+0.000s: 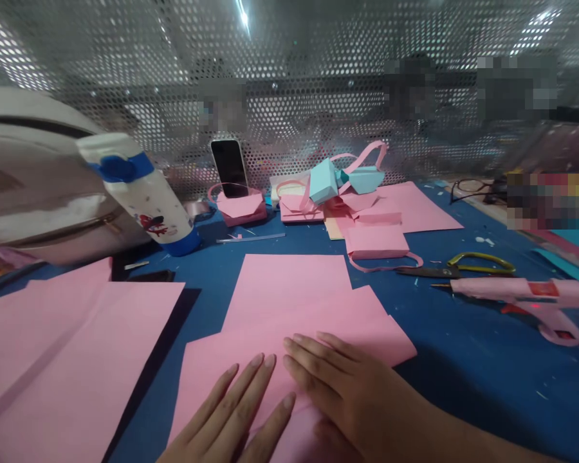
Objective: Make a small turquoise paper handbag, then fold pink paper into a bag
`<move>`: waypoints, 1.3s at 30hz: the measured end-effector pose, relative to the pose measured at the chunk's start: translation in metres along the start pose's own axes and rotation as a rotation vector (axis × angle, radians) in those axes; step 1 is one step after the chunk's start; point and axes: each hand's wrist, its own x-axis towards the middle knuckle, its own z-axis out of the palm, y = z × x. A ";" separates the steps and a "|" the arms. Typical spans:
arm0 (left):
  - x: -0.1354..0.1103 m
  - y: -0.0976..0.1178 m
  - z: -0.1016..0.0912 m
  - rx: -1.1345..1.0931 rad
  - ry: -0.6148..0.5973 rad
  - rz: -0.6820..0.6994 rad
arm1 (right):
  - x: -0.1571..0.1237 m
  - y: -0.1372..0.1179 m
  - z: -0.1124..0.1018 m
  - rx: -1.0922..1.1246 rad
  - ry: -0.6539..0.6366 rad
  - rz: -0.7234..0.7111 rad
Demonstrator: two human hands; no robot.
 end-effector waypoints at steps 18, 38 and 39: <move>-0.039 -0.058 -0.035 -0.028 -0.116 0.193 | 0.000 -0.004 -0.005 0.250 -0.062 0.092; -0.060 -0.083 -0.059 -0.195 -0.216 0.217 | -0.005 -0.004 0.001 0.244 -0.031 0.077; -0.057 -0.083 -0.060 -0.186 -0.242 0.275 | -0.005 -0.004 0.001 0.231 -0.035 0.075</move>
